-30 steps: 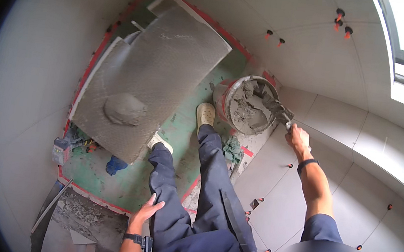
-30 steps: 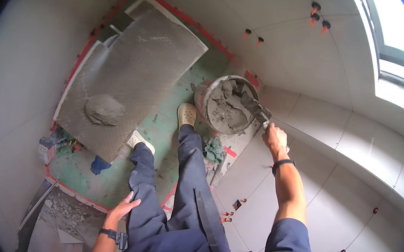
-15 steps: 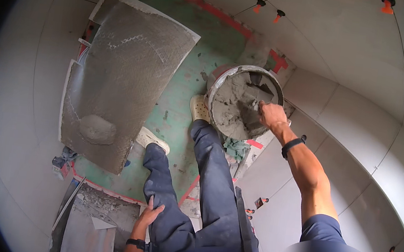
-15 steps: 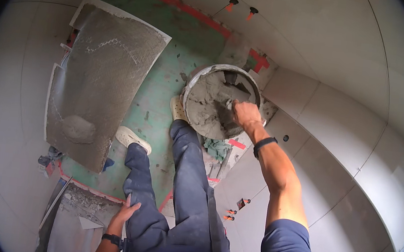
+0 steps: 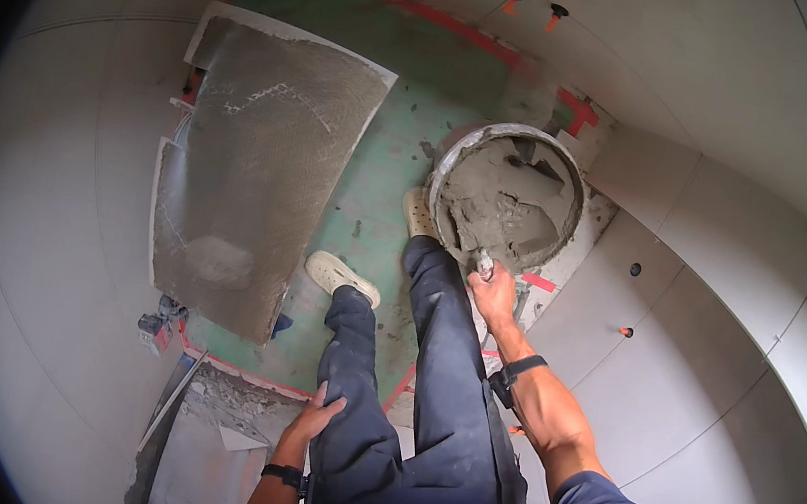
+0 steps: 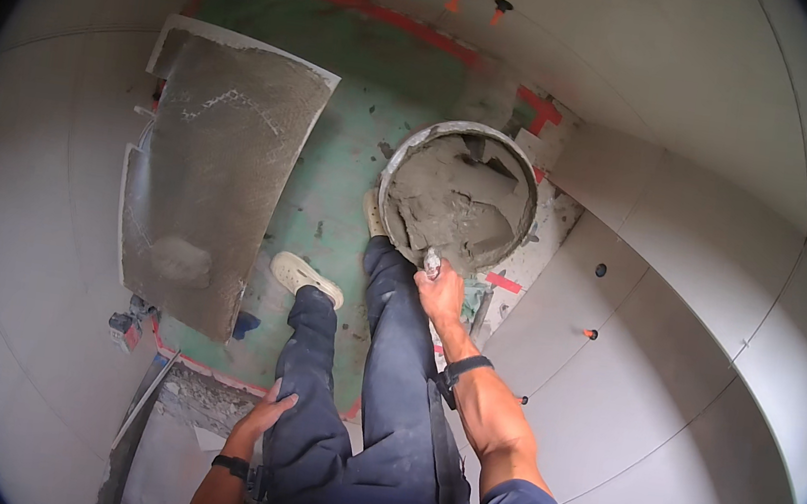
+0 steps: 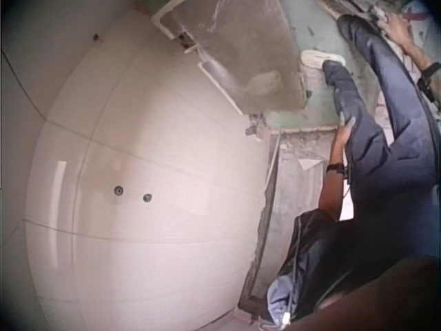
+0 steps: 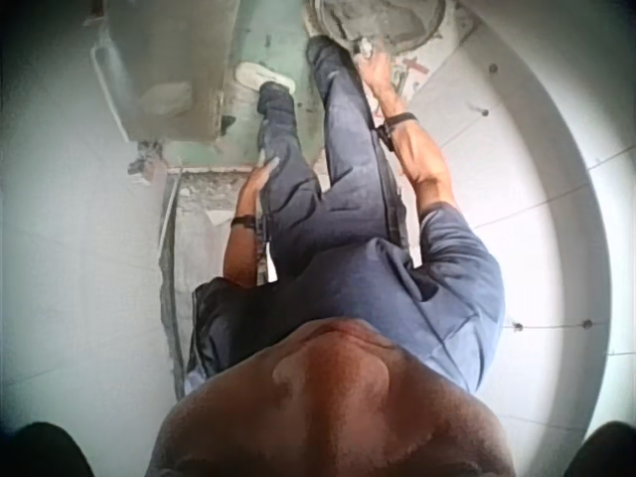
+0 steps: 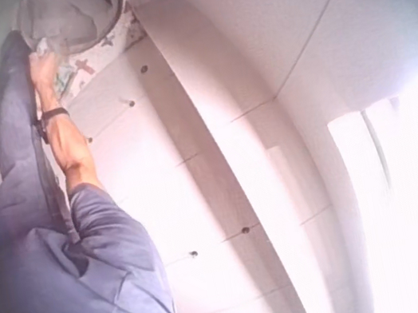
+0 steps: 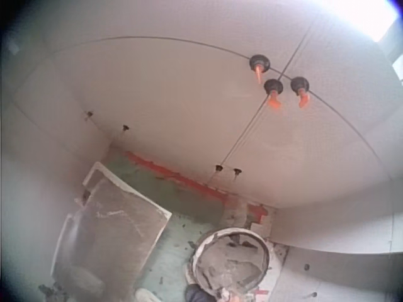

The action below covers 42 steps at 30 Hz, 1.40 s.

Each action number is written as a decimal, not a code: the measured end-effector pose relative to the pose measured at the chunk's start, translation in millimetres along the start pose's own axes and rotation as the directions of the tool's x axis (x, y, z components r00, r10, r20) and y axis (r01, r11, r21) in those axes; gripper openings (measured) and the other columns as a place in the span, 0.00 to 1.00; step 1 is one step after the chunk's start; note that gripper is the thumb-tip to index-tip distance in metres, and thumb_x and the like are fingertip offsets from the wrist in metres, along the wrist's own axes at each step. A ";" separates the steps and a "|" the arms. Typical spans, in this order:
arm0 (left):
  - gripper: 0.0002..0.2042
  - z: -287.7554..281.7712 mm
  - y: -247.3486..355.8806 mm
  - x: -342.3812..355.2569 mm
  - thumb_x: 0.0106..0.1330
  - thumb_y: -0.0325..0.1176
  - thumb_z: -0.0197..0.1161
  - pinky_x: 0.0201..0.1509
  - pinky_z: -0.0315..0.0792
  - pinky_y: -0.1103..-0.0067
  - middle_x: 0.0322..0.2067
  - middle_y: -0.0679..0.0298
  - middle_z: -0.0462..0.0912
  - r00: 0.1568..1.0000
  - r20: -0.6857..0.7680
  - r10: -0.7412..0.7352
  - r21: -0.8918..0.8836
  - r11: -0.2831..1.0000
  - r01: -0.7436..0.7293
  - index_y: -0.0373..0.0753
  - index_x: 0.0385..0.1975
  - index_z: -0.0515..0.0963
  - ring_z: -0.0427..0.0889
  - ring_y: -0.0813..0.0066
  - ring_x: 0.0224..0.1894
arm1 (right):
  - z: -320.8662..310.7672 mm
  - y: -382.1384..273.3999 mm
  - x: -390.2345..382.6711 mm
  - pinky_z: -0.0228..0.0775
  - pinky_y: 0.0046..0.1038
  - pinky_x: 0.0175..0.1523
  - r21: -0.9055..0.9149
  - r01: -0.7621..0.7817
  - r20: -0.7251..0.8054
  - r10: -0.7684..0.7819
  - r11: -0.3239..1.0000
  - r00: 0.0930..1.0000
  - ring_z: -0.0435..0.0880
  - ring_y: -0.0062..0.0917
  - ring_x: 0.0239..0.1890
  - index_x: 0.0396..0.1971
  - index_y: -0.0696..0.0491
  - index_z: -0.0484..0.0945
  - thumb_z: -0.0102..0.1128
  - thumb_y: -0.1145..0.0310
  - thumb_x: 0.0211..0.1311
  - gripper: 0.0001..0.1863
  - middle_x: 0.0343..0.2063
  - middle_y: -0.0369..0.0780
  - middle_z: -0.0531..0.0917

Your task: Cutting a ceramic tile using a handheld power saw and applying mortar.

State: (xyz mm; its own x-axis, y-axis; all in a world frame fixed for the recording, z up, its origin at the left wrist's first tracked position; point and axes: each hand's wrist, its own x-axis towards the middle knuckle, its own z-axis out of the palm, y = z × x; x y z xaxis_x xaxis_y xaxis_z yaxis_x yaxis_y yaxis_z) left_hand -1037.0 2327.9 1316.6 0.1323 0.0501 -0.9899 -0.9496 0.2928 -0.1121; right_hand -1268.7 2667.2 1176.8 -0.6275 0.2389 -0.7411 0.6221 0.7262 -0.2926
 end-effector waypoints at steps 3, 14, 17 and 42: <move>0.48 6.6 -4.1 16.1 0.63 0.59 0.62 0.74 0.56 0.69 0.69 0.41 0.63 0.999 0.044 -0.011 0.099 0.995 0.006 0.35 0.75 0.48 0.61 0.50 0.72 | 4.6 19.7 -8.1 0.72 0.43 0.39 0.081 0.029 -0.072 -0.023 0.996 0.997 0.80 0.51 0.30 0.31 0.61 0.76 0.65 0.62 0.48 0.17 0.26 0.54 0.81; 0.45 -8.7 -89.5 23.5 0.64 0.60 0.60 0.74 0.56 0.70 0.70 0.44 0.63 0.983 0.056 0.177 -0.115 0.979 -0.170 0.35 0.73 0.55 0.61 0.56 0.73 | -41.2 -36.2 -124.4 0.72 0.30 0.31 0.053 0.302 0.007 -0.302 0.952 0.953 0.78 0.23 0.22 0.41 0.59 0.74 0.63 0.66 0.57 0.16 0.20 0.42 0.79; 0.46 1.8 -107.3 35.7 0.64 0.62 0.59 0.75 0.55 0.70 0.70 0.44 0.62 0.981 0.055 0.187 -0.171 0.969 -0.176 0.34 0.73 0.54 0.61 0.56 0.73 | -26.3 -93.5 -171.5 0.74 0.33 0.32 0.023 0.438 0.135 -0.437 0.899 0.890 0.83 0.31 0.23 0.44 0.59 0.72 0.62 0.67 0.60 0.16 0.22 0.44 0.81; 0.32 -50.9 -72.6 28.3 0.74 0.52 0.54 0.64 0.67 0.63 0.64 0.53 0.72 0.987 0.001 0.158 -0.408 0.902 -0.144 0.47 0.73 0.58 0.72 0.58 0.64 | -217.4 -43.9 67.8 0.81 0.40 0.43 -0.943 0.187 0.120 -0.245 0.275 0.962 0.88 0.44 0.40 0.35 0.55 0.84 0.59 0.69 0.55 0.10 0.34 0.49 0.87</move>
State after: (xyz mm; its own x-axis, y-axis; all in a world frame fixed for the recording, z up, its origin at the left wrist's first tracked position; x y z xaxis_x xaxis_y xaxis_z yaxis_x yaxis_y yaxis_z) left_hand -978.8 2259.5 1292.4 -0.0190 0.0967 -0.9951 -0.9912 -0.1324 0.0060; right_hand -1440.4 2791.6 1270.8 -0.6999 -0.0251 -0.7138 -0.3884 0.8521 0.3508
